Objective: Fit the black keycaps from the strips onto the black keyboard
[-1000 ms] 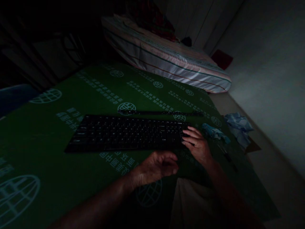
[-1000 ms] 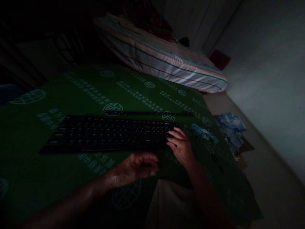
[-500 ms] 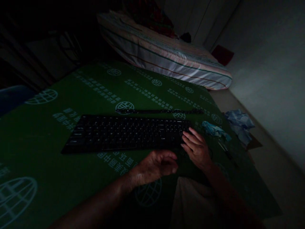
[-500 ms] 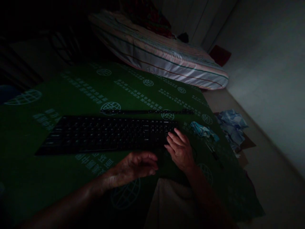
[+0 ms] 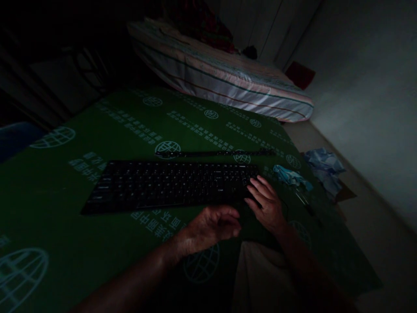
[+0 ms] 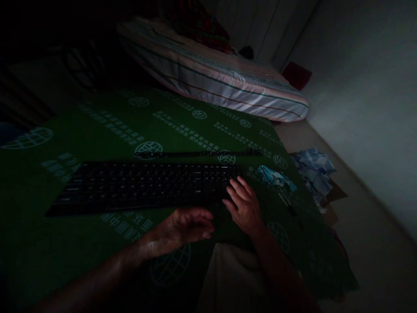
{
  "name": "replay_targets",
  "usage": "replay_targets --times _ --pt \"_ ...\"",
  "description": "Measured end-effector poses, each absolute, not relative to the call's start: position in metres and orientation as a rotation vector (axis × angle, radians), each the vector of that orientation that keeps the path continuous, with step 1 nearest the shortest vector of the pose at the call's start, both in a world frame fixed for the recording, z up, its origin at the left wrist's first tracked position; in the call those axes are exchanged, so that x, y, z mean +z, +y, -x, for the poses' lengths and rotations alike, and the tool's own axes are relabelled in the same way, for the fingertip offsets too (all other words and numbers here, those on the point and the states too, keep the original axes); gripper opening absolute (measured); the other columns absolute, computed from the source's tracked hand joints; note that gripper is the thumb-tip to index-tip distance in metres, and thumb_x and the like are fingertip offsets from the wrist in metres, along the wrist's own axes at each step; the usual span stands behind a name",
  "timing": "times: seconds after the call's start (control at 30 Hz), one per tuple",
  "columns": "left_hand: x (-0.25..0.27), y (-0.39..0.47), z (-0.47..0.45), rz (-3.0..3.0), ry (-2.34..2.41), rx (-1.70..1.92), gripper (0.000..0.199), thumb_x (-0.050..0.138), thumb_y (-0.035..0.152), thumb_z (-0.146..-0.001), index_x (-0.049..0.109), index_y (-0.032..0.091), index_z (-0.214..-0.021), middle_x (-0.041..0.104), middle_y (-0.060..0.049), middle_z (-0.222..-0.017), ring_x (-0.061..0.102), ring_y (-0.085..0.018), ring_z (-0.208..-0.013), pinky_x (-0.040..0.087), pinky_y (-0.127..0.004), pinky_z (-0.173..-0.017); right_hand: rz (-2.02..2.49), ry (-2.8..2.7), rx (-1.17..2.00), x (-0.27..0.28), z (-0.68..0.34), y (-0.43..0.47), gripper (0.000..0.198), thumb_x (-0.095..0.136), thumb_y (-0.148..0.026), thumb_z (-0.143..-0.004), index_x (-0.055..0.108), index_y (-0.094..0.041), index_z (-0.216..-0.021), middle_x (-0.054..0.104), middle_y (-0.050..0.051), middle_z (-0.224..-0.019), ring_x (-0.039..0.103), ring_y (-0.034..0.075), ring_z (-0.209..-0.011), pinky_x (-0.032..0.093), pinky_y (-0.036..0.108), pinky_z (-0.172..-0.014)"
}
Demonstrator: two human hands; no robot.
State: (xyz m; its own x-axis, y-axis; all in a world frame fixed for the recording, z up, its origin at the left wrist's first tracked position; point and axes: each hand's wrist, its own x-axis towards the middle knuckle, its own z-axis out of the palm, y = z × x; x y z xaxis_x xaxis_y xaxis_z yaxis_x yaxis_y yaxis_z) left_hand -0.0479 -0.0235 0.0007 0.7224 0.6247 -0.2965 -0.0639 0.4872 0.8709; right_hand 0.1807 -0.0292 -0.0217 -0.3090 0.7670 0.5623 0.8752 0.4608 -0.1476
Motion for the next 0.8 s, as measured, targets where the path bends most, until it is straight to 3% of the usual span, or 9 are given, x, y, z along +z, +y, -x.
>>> replay_targets --times 0.8 --pt "-0.0018 -0.0242 0.0486 -0.931 0.652 0.474 0.048 0.084 0.037 -0.058 0.061 0.017 -0.095 0.069 -0.002 -0.081 0.062 -0.014 -0.074 0.046 -0.029 -0.074 1.411 -2.104 -0.295 -0.0196 -0.1748 -0.0315 0.024 0.059 -0.028 -0.085 0.065 -0.017 -0.106 0.059 0.015 -0.124 0.047 0.029 -0.125 0.047 0.050 -0.097"
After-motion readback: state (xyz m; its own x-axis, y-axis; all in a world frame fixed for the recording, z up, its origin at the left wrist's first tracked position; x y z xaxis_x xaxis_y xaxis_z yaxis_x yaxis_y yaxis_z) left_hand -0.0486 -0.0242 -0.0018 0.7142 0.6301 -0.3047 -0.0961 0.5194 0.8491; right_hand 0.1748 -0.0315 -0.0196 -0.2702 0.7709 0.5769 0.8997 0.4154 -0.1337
